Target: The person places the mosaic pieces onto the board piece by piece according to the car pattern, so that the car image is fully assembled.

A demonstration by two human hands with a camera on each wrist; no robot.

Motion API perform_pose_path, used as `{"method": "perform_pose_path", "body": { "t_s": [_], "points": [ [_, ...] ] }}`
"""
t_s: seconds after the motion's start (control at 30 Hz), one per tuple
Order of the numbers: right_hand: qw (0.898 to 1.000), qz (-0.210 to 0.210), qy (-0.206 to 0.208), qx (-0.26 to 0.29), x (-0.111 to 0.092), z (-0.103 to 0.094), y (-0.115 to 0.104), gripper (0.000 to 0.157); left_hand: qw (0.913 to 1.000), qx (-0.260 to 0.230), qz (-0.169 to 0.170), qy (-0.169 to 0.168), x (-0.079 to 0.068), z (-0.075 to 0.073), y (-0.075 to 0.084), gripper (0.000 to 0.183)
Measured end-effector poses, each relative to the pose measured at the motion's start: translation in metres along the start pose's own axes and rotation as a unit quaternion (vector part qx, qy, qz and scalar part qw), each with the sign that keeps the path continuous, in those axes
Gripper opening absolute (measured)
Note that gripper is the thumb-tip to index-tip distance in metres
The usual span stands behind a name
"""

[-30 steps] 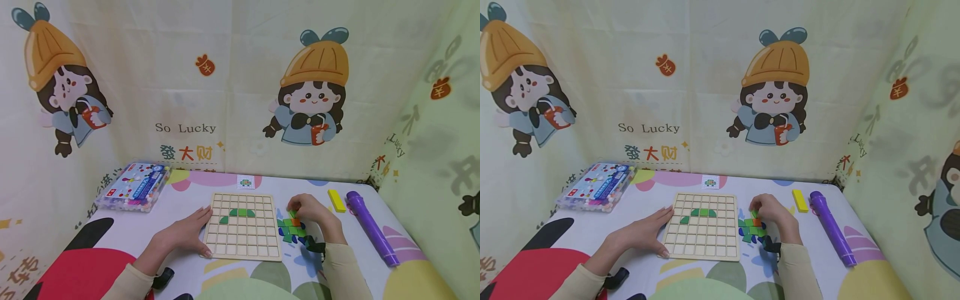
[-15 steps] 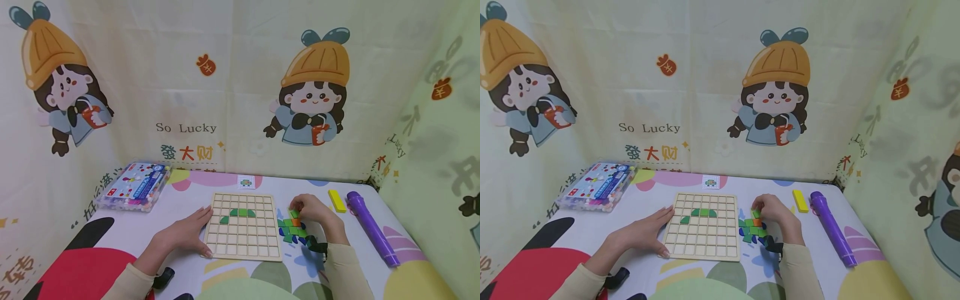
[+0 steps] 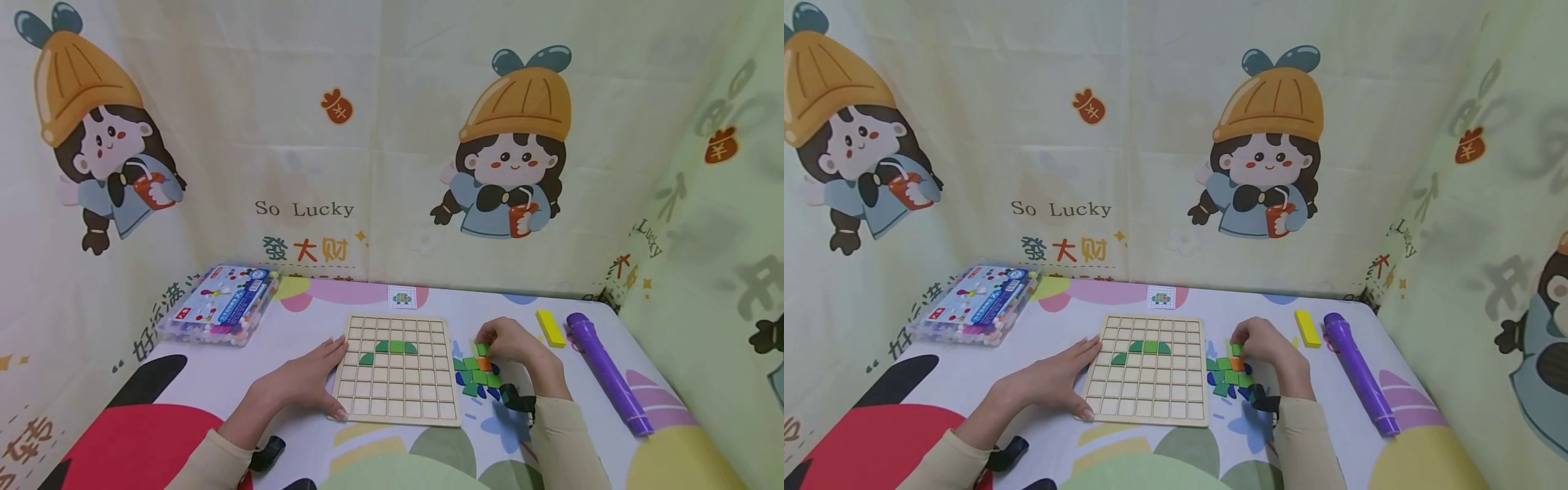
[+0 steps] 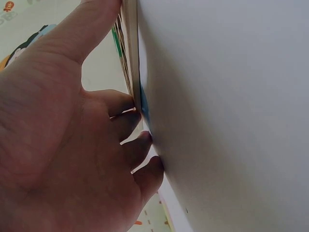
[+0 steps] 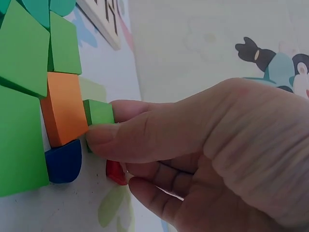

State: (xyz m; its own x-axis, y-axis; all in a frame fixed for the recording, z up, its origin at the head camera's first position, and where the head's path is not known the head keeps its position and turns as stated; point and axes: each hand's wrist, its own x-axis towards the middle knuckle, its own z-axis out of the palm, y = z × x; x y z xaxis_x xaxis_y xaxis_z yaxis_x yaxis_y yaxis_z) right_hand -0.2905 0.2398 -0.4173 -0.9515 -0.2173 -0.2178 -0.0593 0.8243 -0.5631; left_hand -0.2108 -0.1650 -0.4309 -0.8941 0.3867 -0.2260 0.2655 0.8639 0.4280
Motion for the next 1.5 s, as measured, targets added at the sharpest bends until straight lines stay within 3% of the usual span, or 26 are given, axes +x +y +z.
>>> {"method": "perform_pose_path", "body": {
  "t_s": [0.37,0.5,0.67,1.17,1.5],
  "points": [
    [0.999,-0.037,0.005,0.005,0.001,-0.001,0.000,0.017,1.0000,0.002,-0.006,-0.006,0.002,0.001,-0.001,0.126],
    [0.998,-0.062,0.006,0.026,0.002,-0.002,-0.004,0.012,1.0000,0.003,-0.007,-0.005,0.002,0.000,-0.001,0.126],
    [0.993,-0.099,0.010,0.060,0.005,0.000,-0.012,0.018,1.0000,0.002,-0.004,-0.004,0.002,0.001,-0.002,0.126],
    [0.979,-0.168,-0.004,0.113,0.015,0.030,-0.045,0.018,1.0000,0.002,-0.006,-0.003,0.003,0.002,-0.002,0.126],
    [0.978,-0.176,0.004,0.116,0.015,0.054,-0.074,0.014,0.9999,0.004,-0.010,-0.002,0.002,0.002,-0.002,0.125]
  ]
}}
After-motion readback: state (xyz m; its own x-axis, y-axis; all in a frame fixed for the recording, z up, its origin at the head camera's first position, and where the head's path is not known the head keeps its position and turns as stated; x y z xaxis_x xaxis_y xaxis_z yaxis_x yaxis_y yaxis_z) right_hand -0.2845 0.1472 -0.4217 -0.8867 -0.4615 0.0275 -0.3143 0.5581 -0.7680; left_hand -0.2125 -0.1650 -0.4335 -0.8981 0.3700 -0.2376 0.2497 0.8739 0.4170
